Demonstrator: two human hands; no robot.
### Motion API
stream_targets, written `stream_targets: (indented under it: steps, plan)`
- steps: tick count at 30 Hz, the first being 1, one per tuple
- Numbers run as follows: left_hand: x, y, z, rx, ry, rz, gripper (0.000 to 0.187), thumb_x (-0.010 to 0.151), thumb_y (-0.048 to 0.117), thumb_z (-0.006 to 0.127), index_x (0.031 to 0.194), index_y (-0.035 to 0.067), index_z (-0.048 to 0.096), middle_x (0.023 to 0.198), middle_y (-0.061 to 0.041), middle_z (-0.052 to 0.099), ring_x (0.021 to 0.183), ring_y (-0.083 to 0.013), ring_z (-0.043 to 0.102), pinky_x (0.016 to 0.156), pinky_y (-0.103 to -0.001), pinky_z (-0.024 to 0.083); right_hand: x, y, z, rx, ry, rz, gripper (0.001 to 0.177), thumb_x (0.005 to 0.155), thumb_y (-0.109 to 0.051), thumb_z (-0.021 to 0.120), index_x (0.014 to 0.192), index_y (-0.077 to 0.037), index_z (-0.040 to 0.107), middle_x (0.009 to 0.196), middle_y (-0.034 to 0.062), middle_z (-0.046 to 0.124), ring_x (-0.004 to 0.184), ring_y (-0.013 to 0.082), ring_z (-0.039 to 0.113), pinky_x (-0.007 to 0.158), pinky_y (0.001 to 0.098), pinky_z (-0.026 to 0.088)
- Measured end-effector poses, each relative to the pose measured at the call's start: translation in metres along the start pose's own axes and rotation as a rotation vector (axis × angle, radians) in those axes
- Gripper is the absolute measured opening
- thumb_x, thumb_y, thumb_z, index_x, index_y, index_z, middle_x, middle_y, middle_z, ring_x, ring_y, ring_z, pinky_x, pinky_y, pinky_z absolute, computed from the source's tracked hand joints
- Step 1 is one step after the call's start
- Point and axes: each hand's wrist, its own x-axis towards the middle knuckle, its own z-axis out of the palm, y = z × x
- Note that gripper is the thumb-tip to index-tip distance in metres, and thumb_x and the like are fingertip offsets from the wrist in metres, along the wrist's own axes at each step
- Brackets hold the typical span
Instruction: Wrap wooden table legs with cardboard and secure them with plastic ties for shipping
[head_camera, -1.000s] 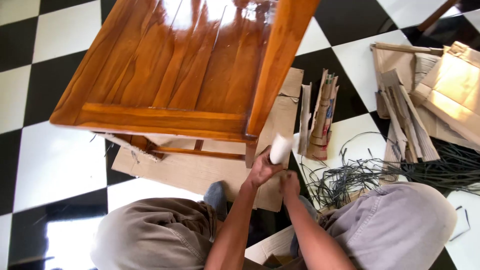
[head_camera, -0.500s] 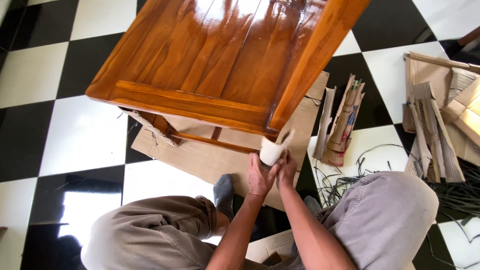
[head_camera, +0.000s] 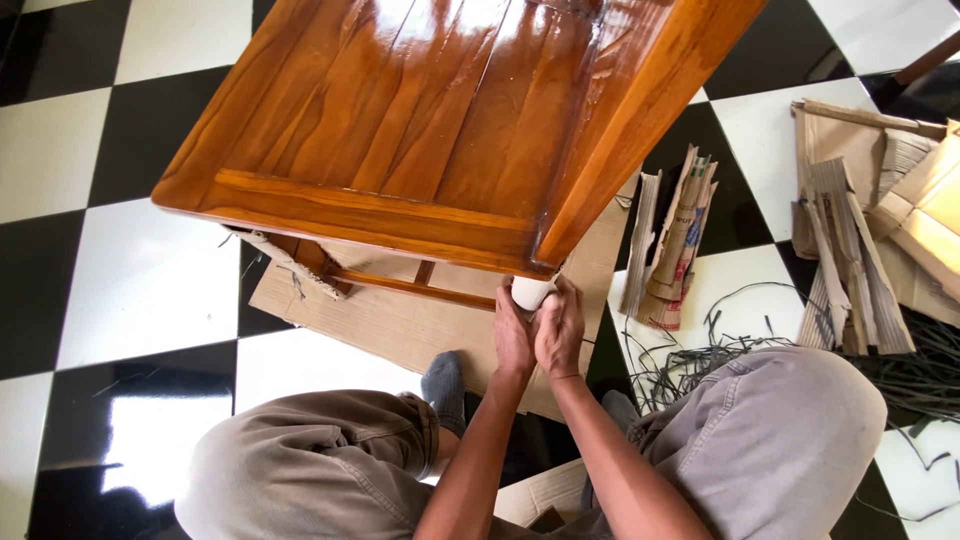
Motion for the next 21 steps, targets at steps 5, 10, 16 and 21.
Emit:
stream_targets:
  steps: [5, 10, 16, 21]
  plan:
    - [0.004, -0.026, 0.01, -0.029, -0.017, -0.04, 0.075, 0.085, 0.024, 0.077, 0.146, 0.009, 0.036, 0.13, -0.029, 0.057, 0.122, -0.0561, 0.055, 0.105, -0.067, 0.045, 0.001, 0.001, 0.006, -0.067, -0.058, -0.085, 0.065, 0.1, -0.034, 0.061, 0.151, 0.001, 0.043, 0.128, 0.0258, 0.058, 0.095, 0.0413, 0.067, 0.086, 0.05, 0.055]
    - [0.009, -0.041, 0.008, -0.016, -0.037, -0.018, 0.078, 0.081, 0.014, 0.078, 0.147, 0.009, 0.035, 0.126, -0.03, 0.059, 0.119, -0.0569, 0.057, 0.102, -0.066, 0.047, 0.004, -0.005, 0.006, -0.193, -0.101, -0.115, 0.069, 0.099, -0.039, 0.068, 0.147, 0.005, 0.046, 0.124, 0.0306, 0.061, 0.107, 0.0502, 0.065, 0.093, 0.0533, 0.053]
    - [0.013, -0.025, -0.002, -0.107, -0.053, 0.081, 0.075, 0.081, 0.023, 0.081, 0.144, 0.011, 0.041, 0.116, -0.029, 0.061, 0.113, -0.0565, 0.059, 0.093, -0.065, 0.049, 0.005, 0.005, 0.006, -0.224, -0.134, -0.101, 0.069, 0.099, -0.041, 0.067, 0.145, 0.006, 0.047, 0.125, 0.0307, 0.063, 0.114, 0.0481, 0.064, 0.097, 0.0524, 0.052]
    - [0.009, -0.042, 0.018, -0.146, -0.019, 0.085, 0.065, 0.083, 0.012, 0.077, 0.139, 0.01, 0.043, 0.113, -0.031, 0.062, 0.108, -0.0584, 0.06, 0.089, -0.064, 0.049, 0.014, -0.037, -0.002, -0.095, -0.111, -0.059, 0.08, 0.094, -0.038, 0.074, 0.149, 0.008, 0.038, 0.124, 0.0359, 0.058, 0.114, 0.0552, 0.06, 0.097, 0.0601, 0.05]
